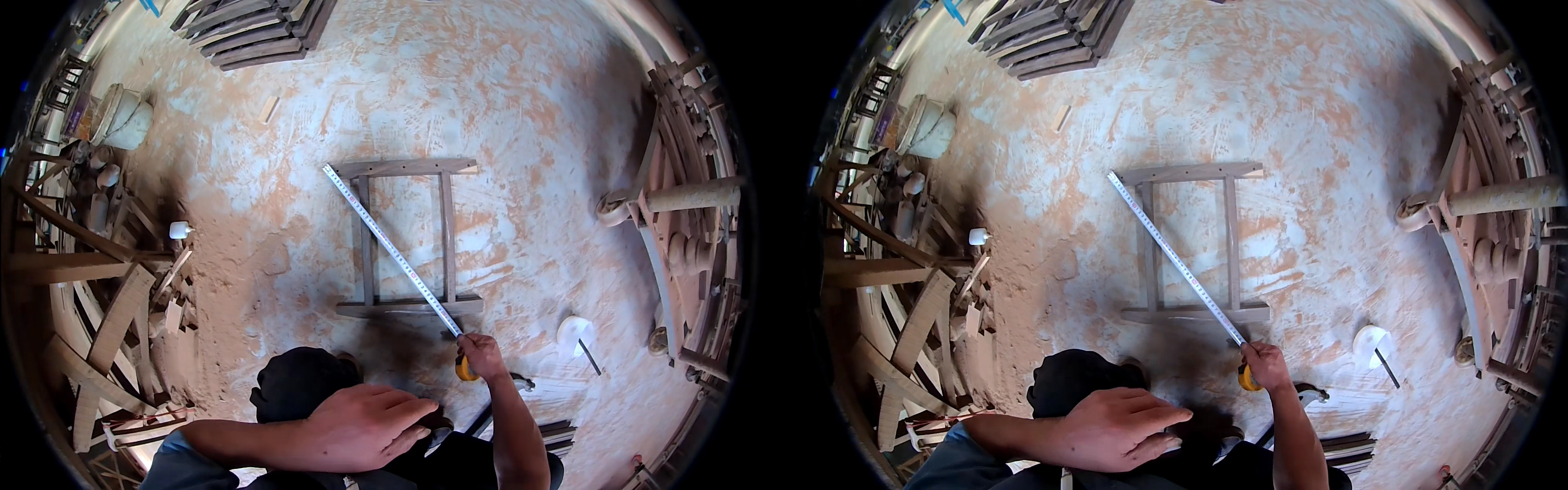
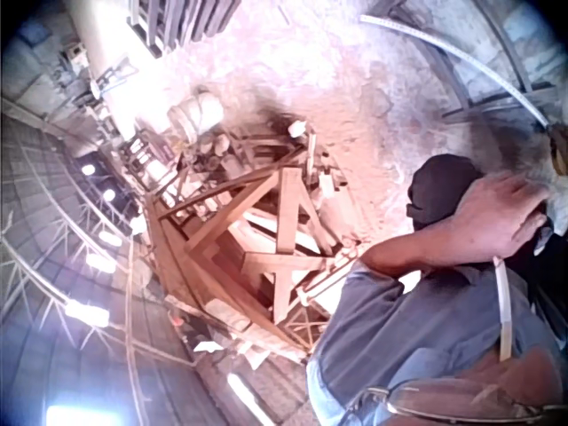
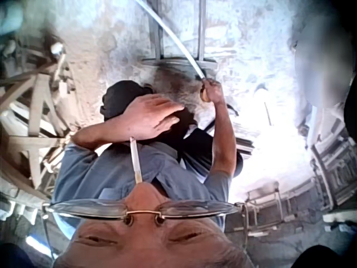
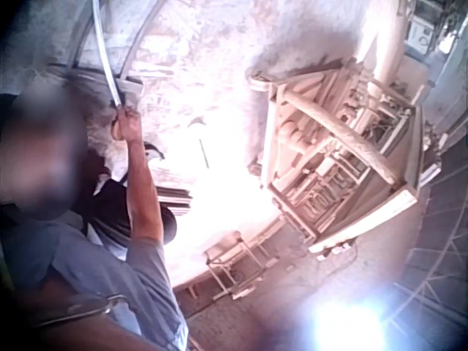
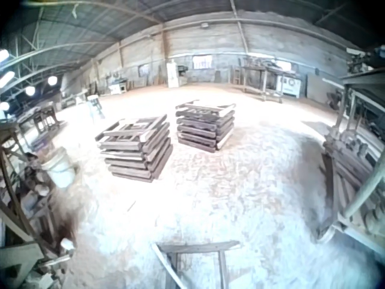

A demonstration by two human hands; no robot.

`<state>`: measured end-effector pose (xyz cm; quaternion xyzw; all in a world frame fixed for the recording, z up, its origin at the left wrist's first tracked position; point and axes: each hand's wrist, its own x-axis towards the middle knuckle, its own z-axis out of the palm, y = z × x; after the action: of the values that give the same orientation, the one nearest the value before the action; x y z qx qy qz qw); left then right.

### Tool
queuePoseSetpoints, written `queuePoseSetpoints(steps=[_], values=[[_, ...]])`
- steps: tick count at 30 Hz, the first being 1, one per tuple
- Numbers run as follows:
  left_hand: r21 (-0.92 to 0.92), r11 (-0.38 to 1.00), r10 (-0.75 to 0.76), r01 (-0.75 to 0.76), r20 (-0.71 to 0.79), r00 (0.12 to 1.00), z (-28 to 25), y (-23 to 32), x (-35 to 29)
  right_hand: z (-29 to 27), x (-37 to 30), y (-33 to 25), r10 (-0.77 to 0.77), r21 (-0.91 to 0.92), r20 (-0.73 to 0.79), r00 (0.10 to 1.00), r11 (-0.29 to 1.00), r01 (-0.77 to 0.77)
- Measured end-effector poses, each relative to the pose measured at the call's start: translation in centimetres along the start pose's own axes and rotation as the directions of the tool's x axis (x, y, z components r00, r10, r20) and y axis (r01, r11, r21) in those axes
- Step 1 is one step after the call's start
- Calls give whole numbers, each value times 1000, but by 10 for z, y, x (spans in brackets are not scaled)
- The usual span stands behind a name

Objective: The person assembles a small wooden frame by applying glue to joints, hammering nails, and measuring dimensions with a tape measure. They handle wooden planks, a hammer, a brush, and a tape measure while sitting on the workshop floor.

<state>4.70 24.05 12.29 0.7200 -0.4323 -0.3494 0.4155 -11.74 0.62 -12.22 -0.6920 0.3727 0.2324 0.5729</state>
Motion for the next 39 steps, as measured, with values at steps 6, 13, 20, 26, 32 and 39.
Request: queuePoseSetpoints(steps=[6, 13, 20, 26, 32, 39], values=[[-53, 998, -43, 44, 12, 999, -1, -2, 5, 3, 6, 4, 34, 22, -18, 999, 999, -34], [-24, 999, -44, 46, 54, 998, -3, -1, 12, -6, 11, 19, -174, -176, -27, 984, 970, 167], [-63, 995, -74, 80, 96, 993, -1, -3, 13, -26, 20, 4, -130, -262, -51, 990, 958, 113], [-72, 990, -113, 124, 136, 984, -3, 3, 17, -43, 29, 16, -225, -421, -169, 960, 897, 136], [-86, 988, -117, 130, 138, 983, -2, 2, 17, -48, 39, 34, -221, -454, -207, 953, 885, 106], [-106, 984, -128, 143, 138, 982, 1, 1, 16, -51, 37, 19, -205, -553, -210, 956, 831, 57]])
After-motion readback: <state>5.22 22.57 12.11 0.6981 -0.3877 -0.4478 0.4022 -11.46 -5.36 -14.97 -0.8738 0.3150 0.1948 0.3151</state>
